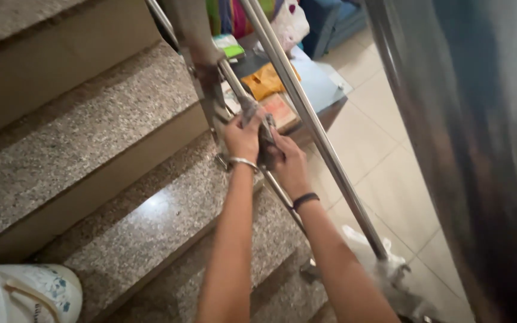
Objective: Cleaning a marble staircase and metal railing using a damp cloth and a bucket of water.
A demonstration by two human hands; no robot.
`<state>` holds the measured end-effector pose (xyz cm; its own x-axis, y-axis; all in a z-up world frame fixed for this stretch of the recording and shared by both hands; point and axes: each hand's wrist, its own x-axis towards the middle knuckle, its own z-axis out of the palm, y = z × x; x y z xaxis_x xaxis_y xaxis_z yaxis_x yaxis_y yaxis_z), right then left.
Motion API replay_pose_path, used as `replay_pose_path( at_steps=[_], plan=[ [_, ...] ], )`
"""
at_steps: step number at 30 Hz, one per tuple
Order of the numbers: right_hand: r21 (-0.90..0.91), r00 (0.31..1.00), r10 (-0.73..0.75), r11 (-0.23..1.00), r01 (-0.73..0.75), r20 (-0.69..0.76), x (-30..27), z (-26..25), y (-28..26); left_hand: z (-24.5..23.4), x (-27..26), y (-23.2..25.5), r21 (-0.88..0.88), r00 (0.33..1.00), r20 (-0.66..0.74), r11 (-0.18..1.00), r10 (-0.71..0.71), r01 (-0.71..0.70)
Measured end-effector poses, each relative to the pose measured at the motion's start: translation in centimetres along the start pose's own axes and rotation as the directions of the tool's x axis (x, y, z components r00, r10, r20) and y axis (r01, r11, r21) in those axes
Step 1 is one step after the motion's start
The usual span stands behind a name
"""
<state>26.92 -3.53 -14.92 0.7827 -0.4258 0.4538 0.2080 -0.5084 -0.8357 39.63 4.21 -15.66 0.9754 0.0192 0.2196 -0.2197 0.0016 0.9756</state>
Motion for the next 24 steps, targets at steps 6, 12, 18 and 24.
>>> replay_pose_path(
  at_steps=[6,12,18,24],
  plan=[
    [-0.165,0.978,0.208,0.965,-0.204,0.011,-10.7,-4.6,-0.6,0.4,-12.8,-1.4,0.106,0.974,0.099,0.976,-0.202,0.192],
    [-0.523,0.932,0.347,0.778,-0.348,-0.104,-17.1,-5.8,0.8,1.1,-20.4,-4.4,0.097,0.908,0.241,0.939,-0.344,0.330],
    [-0.661,0.956,0.267,0.697,-0.279,-0.121,-22.0,-6.4,4.6,1.7,-25.5,-6.8,0.129,0.844,0.307,0.898,-0.440,0.422],
    [-0.747,0.935,0.345,0.599,-0.289,-0.085,-25.9,-6.4,7.1,1.6,-28.2,-10.3,0.235,0.850,0.353,0.917,-0.390,0.323]
  ],
)
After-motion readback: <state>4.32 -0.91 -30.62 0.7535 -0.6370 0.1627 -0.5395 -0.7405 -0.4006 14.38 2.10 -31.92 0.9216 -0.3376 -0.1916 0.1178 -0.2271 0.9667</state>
